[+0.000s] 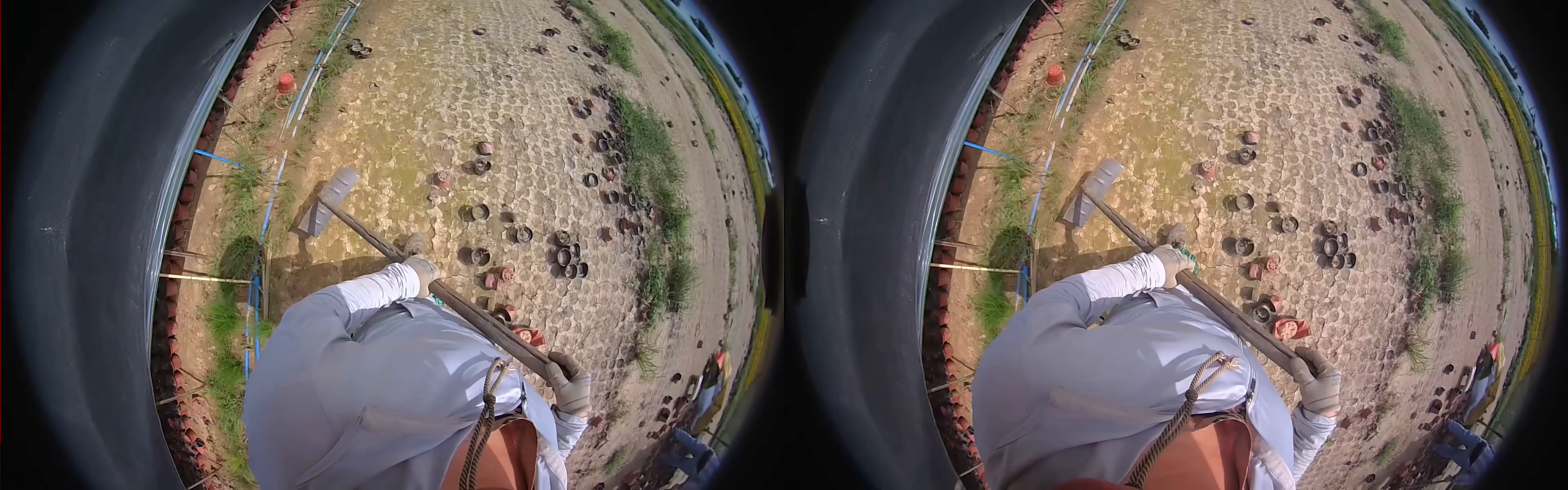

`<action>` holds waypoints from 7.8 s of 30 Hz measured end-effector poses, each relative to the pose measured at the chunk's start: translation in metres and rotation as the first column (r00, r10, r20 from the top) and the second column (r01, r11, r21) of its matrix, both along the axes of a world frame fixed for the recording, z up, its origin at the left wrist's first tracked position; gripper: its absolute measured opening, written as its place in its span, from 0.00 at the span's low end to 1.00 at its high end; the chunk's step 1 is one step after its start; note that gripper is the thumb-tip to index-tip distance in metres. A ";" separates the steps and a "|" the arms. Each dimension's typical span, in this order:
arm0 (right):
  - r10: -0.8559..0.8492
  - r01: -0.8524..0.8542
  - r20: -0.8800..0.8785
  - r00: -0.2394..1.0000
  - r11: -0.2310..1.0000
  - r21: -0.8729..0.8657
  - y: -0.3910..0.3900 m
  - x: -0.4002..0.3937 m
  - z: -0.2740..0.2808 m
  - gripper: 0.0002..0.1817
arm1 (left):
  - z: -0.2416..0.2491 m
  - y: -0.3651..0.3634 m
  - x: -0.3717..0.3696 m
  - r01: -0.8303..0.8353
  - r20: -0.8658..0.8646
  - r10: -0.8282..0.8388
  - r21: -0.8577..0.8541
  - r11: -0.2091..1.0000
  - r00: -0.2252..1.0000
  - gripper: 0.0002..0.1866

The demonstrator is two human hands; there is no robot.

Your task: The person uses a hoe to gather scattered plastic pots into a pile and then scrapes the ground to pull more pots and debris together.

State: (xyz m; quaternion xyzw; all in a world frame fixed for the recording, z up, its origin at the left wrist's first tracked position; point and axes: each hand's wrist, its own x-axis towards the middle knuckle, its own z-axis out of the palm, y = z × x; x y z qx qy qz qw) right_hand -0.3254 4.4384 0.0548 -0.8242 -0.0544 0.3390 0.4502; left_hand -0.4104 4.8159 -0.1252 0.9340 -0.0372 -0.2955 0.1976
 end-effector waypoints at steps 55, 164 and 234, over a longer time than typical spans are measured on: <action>0.766 -0.777 -0.135 0.629 0.618 -0.118 1.089 0.676 -0.139 0.32 | -0.042 1.004 0.469 -0.434 -0.172 0.422 -0.037 0.900 0.890 0.30; 0.783 -0.570 -0.105 0.614 0.347 -0.745 1.360 0.964 0.023 0.27 | -0.006 1.309 0.926 -0.005 0.028 0.005 -0.015 1.000 1.000 0.34; 0.906 -0.915 -0.222 0.361 0.298 -0.272 2.440 1.420 -0.186 0.26 | -0.055 2.330 1.198 -0.455 -0.269 0.458 0.079 0.887 0.847 0.20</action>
